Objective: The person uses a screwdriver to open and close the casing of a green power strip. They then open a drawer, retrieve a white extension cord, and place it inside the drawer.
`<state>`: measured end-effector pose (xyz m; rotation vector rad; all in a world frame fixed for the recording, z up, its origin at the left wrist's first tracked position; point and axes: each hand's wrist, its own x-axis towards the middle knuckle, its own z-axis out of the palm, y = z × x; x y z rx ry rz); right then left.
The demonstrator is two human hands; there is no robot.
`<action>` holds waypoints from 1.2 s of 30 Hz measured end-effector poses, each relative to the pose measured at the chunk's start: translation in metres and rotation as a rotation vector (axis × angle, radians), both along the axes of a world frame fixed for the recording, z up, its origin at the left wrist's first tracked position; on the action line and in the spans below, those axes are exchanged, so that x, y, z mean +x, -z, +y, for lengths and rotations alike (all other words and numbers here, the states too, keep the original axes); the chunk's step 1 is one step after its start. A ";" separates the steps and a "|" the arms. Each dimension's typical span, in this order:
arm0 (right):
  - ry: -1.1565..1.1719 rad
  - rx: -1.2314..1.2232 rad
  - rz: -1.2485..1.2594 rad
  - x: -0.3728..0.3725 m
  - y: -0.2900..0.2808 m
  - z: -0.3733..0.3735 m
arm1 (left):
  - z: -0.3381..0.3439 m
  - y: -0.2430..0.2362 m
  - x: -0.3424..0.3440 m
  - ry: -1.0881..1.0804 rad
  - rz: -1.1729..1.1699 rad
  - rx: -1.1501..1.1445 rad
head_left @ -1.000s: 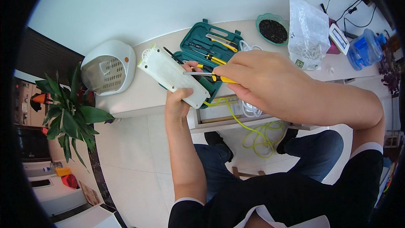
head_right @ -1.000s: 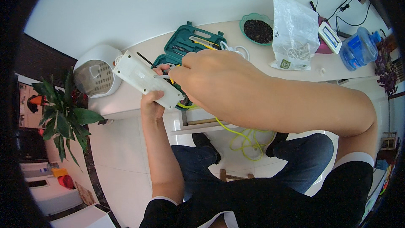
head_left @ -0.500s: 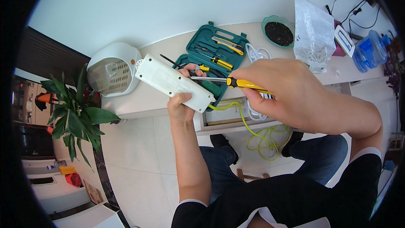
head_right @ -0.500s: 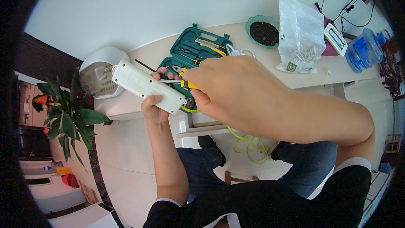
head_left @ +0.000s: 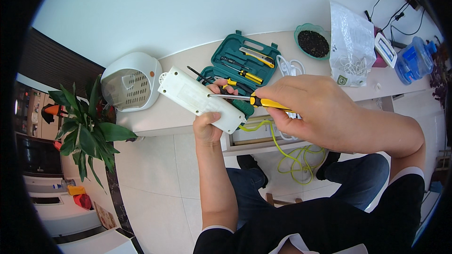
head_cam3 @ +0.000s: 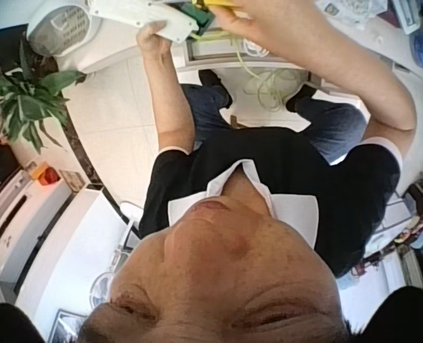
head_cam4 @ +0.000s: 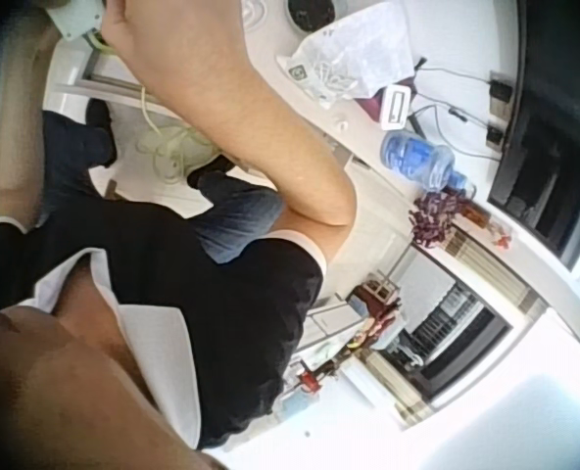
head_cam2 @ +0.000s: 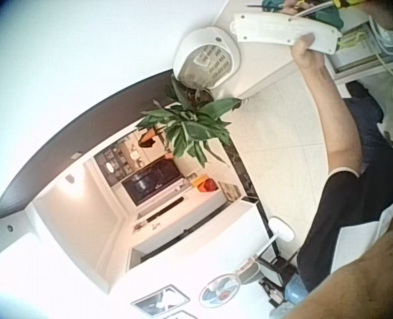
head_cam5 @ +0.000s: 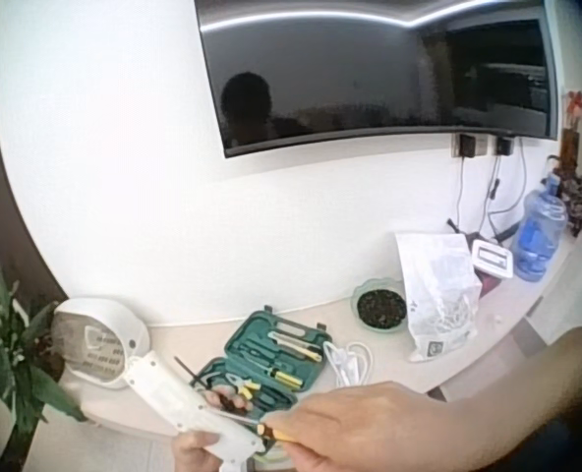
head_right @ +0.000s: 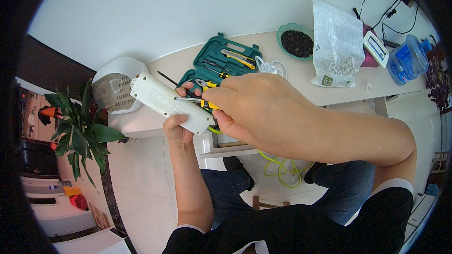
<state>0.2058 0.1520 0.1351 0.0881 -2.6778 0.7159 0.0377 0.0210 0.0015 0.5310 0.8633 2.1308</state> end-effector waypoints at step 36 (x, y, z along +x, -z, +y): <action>0.034 -0.069 -0.312 -0.013 0.039 0.023 | -0.002 0.015 0.002 0.057 0.270 -0.402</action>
